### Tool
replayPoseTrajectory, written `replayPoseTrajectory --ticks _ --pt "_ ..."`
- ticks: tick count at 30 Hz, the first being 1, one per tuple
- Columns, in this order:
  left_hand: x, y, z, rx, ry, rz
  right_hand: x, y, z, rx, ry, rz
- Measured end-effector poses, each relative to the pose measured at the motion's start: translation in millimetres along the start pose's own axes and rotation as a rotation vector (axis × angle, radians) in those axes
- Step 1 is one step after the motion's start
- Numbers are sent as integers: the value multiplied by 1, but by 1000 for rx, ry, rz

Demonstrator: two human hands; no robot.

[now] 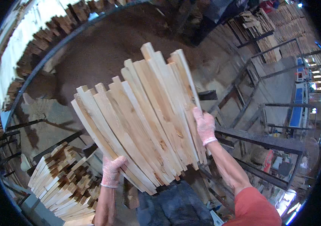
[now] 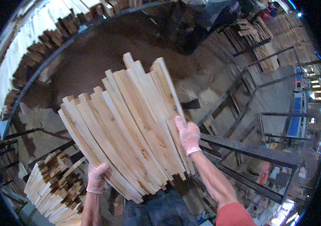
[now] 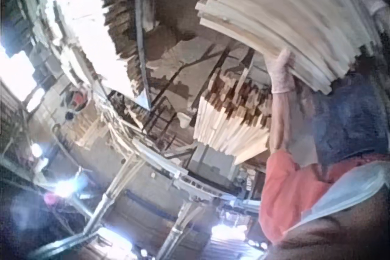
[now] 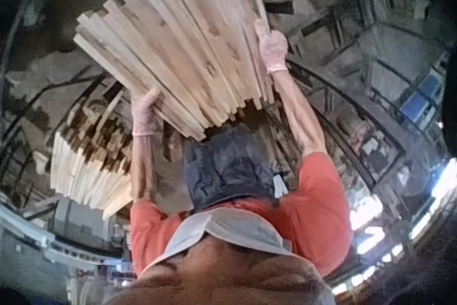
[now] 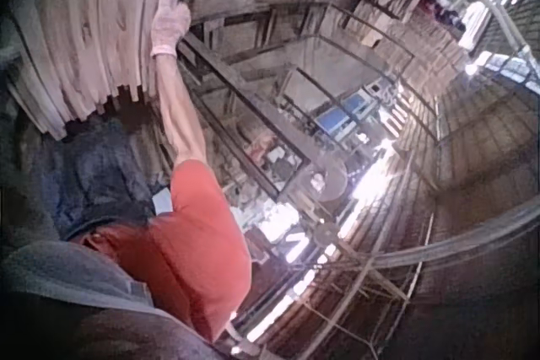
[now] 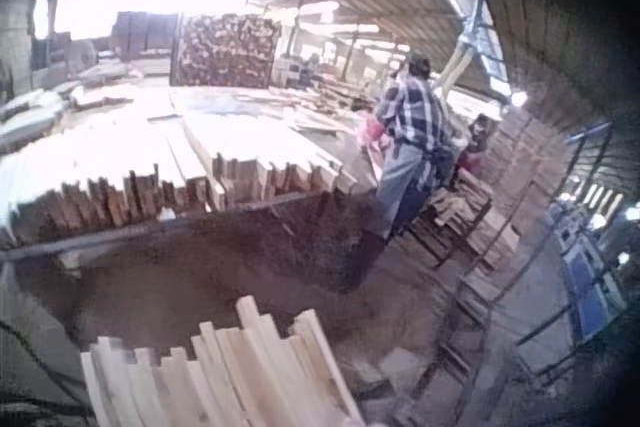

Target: The person repeatedly picks up stacks of wooden planks from a metal table and places them onto a conveyor belt. The worker wears gloves and handles the wood by hand, moving the planks in a repetitive cycle between the table and the machine.

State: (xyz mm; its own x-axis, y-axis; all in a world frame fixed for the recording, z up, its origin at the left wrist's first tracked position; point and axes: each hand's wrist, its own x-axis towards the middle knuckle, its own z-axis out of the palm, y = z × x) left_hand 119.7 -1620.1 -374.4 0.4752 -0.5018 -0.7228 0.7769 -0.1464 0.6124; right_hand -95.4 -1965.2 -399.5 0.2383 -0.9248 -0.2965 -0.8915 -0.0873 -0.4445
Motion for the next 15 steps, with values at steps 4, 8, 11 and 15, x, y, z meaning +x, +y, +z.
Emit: replayPoseTrajectory --ticks 4,8,11,15 --pt "-43 31 19 15 63 172 -28 -21 -45 410 38 -121" --pt "-82 58 36 30 63 261 -32 -24 -76 596 48 -248" --pt "-119 71 51 30 30 315 -35 -25 -105 814 151 -299" --pt "-188 83 63 167 -30 453 -66 -31 -171 1052 65 -364"
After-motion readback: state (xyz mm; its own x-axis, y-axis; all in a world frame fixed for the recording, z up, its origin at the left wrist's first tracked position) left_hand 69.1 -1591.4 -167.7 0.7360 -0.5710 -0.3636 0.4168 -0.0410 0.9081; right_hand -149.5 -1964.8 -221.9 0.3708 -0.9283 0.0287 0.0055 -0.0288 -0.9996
